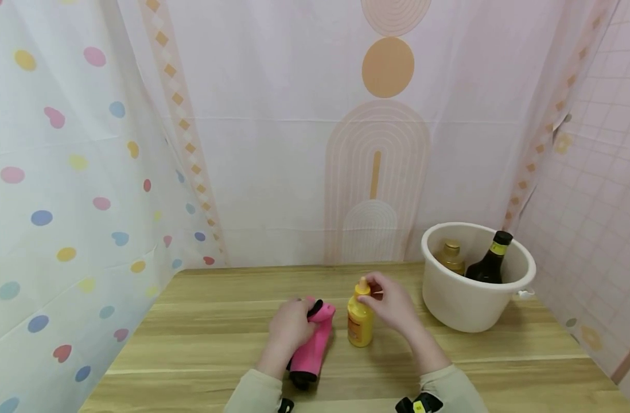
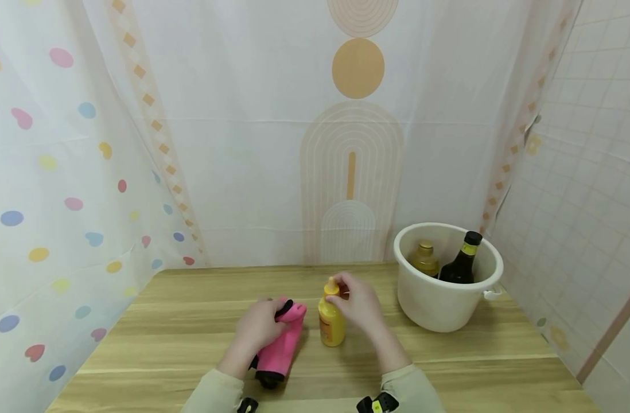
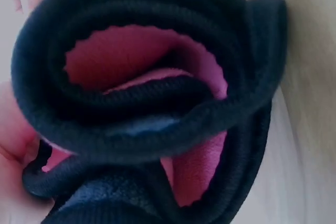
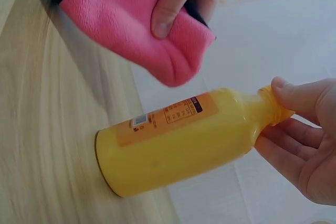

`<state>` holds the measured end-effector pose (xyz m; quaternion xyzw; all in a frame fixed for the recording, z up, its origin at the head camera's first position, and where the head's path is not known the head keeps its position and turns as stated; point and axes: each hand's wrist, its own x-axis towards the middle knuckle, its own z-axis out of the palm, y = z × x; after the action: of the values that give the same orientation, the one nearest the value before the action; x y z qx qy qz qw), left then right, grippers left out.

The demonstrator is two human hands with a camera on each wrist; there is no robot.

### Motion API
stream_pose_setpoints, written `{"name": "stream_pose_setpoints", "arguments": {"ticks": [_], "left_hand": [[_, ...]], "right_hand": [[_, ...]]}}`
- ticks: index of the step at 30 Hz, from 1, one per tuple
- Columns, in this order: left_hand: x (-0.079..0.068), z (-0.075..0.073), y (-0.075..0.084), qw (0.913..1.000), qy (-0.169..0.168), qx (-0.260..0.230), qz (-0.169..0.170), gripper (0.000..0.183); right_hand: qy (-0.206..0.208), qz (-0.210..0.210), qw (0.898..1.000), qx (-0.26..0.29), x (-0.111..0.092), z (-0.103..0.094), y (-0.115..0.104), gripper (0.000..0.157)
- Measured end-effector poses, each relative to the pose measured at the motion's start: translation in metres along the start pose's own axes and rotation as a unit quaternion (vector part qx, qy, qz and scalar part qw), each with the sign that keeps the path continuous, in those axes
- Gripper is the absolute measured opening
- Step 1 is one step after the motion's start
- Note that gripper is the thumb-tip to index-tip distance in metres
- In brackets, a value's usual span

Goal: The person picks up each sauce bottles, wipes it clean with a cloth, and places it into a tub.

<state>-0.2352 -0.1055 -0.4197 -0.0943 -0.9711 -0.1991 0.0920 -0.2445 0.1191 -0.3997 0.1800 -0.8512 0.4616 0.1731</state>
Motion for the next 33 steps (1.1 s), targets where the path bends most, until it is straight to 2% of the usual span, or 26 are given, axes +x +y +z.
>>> {"name": "stream_pose_setpoints", "arguments": {"ticks": [7,13,16,26,33], "left_hand": [[-0.010,-0.005,0.005,0.9987,0.035,0.030,0.019,0.031],[-0.018,-0.005,0.003,0.9949,0.076,0.030,0.059,0.034],[-0.020,-0.005,0.001,0.9933,0.092,0.022,0.067,0.035],[-0.024,-0.009,-0.011,0.9919,0.113,0.007,0.058,0.039],[-0.025,-0.011,-0.019,0.9884,0.140,0.002,0.059,0.036]], "right_hand": [[-0.010,0.001,1.000,-0.024,-0.002,-0.016,0.005,0.022],[-0.019,-0.002,0.998,-0.062,-0.006,-0.034,0.009,0.023],[-0.018,-0.011,0.997,-0.073,-0.009,-0.043,0.011,0.024],[-0.003,-0.033,0.996,-0.088,-0.018,-0.065,0.021,0.025],[0.020,-0.053,0.996,-0.063,-0.019,-0.084,0.012,0.027]]}}
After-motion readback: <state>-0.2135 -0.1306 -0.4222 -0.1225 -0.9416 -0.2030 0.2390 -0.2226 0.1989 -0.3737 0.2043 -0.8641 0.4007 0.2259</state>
